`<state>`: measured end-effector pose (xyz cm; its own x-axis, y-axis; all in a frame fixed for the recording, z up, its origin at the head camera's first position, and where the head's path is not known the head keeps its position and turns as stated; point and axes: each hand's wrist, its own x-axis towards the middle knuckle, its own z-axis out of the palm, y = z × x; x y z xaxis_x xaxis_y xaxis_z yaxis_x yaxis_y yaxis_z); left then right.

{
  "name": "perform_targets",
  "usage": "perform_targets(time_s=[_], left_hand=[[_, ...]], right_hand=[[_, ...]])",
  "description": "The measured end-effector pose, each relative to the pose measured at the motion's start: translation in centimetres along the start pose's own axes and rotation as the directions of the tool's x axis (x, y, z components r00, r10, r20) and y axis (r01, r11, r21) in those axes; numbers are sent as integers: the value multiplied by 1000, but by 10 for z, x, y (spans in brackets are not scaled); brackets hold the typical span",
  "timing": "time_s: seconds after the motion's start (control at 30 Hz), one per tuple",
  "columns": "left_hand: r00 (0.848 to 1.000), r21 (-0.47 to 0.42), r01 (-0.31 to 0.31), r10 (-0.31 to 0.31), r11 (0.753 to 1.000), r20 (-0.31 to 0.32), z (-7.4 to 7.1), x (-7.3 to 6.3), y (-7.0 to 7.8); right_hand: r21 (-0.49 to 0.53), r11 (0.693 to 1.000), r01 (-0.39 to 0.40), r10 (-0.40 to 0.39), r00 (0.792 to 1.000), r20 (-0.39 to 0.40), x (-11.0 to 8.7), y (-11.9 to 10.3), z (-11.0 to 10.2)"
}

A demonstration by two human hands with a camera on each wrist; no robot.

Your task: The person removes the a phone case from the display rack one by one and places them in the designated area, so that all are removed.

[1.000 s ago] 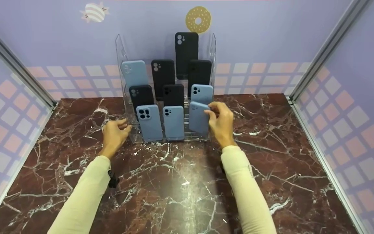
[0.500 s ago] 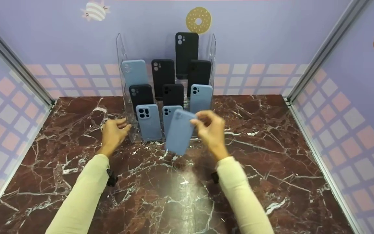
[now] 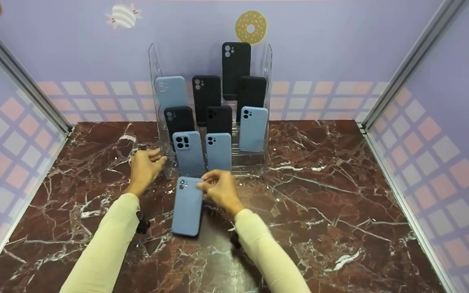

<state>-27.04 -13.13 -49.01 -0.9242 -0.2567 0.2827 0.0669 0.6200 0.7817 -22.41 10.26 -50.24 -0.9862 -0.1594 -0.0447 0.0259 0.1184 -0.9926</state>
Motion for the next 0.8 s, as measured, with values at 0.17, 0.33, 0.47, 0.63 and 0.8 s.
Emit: perform_targets(time_s=[0.17, 0.33, 0.47, 0.63, 0.8], left_hand=[[1000, -5, 20, -20, 1000, 10, -1, 0, 1], [1000, -9, 22, -22, 1000, 6, -1, 0, 3], [1000, -1, 26, -26, 1000, 7, 0, 0, 4], [1000, 6, 3, -3, 1000, 11, 0, 1, 4], [1000, 18, 9, -9, 1000, 17, -1, 1, 3]], right_hand=[[27, 997, -68, 67, 996, 58, 9, 11, 24], [-41, 997, -66, 68, 997, 45, 18, 19, 43], [-138, 990, -8, 8, 1000, -3, 23, 24, 52], [-360, 928, 97, -127, 990, -60, 26, 31, 59], [-498, 860, 112, -174, 982, -79, 27, 36, 64]])
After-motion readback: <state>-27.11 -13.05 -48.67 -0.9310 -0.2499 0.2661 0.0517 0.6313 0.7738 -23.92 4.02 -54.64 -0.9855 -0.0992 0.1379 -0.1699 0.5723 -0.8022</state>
